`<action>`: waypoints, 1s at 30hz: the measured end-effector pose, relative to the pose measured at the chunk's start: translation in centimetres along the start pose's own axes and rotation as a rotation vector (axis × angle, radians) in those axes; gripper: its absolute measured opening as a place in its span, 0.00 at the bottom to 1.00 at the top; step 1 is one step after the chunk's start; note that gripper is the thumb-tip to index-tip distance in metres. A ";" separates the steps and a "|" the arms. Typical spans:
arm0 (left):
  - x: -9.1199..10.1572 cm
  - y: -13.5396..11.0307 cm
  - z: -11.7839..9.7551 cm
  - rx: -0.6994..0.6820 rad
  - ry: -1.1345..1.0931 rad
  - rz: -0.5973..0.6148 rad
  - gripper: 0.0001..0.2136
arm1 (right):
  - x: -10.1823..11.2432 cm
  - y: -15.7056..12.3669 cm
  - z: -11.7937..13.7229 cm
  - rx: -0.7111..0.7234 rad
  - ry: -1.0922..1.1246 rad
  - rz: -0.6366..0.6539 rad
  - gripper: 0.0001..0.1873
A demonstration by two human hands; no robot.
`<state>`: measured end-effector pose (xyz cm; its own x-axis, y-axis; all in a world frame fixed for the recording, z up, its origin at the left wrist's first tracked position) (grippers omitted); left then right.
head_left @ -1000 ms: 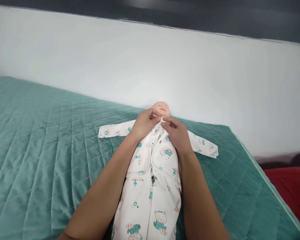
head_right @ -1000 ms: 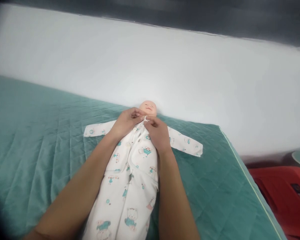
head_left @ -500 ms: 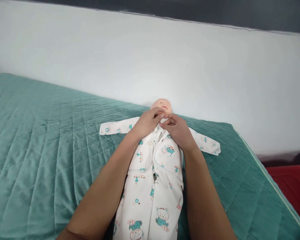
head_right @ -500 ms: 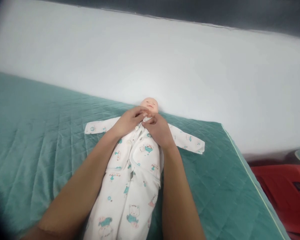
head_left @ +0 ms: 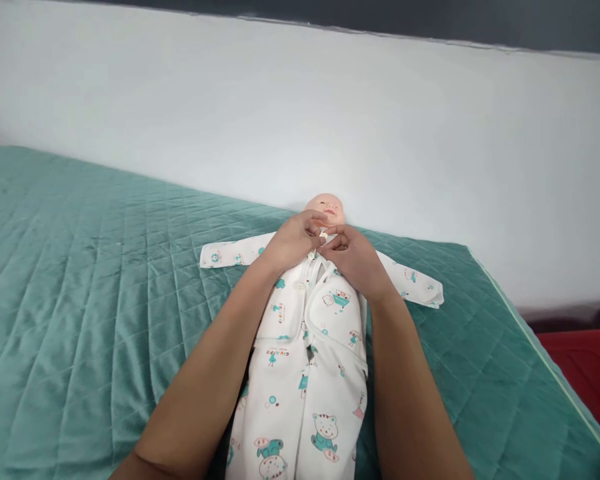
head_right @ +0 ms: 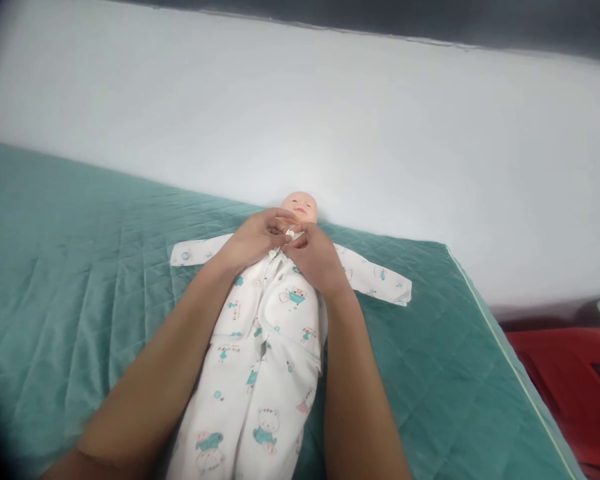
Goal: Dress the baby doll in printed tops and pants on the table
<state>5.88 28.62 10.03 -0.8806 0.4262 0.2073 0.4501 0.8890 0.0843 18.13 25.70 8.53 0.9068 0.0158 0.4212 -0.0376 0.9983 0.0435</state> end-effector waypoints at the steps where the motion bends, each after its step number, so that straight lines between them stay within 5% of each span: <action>1: 0.0 0.0 0.0 0.004 -0.023 0.000 0.19 | 0.0 0.0 0.0 0.005 -0.004 0.000 0.20; 6: -0.2 0.3 0.3 -0.015 -0.054 -0.001 0.19 | 0.0 0.3 -0.1 0.026 -0.034 -0.004 0.22; 13: 0.8 0.6 0.2 -0.021 0.215 -0.119 0.16 | 0.0 0.3 -0.2 0.058 0.059 0.003 0.23; 24: 0.5 0.8 -0.3 -0.124 0.431 -0.100 0.18 | 0.3 -0.1 -0.3 0.055 0.107 -0.046 0.19; 30: 1.0 0.7 -0.4 -0.146 0.398 -0.152 0.13 | 0.5 -2.1 1.3 0.097 -0.081 -0.177 0.18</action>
<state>5.33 29.59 10.64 -0.8259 0.1693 0.5378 0.3612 0.8913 0.2741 18.11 23.58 9.87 0.8660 -0.1680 0.4709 0.0756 0.9750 0.2089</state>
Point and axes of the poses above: each hand's wrist, its own y-axis towards the middle knuckle, its own x-axis out of the back of the hand, z = x × y, the point moved 10 cm from there along y, towards the middle knuckle, and after that the axes turned 6 degrees about z, right-handed, at the moved point
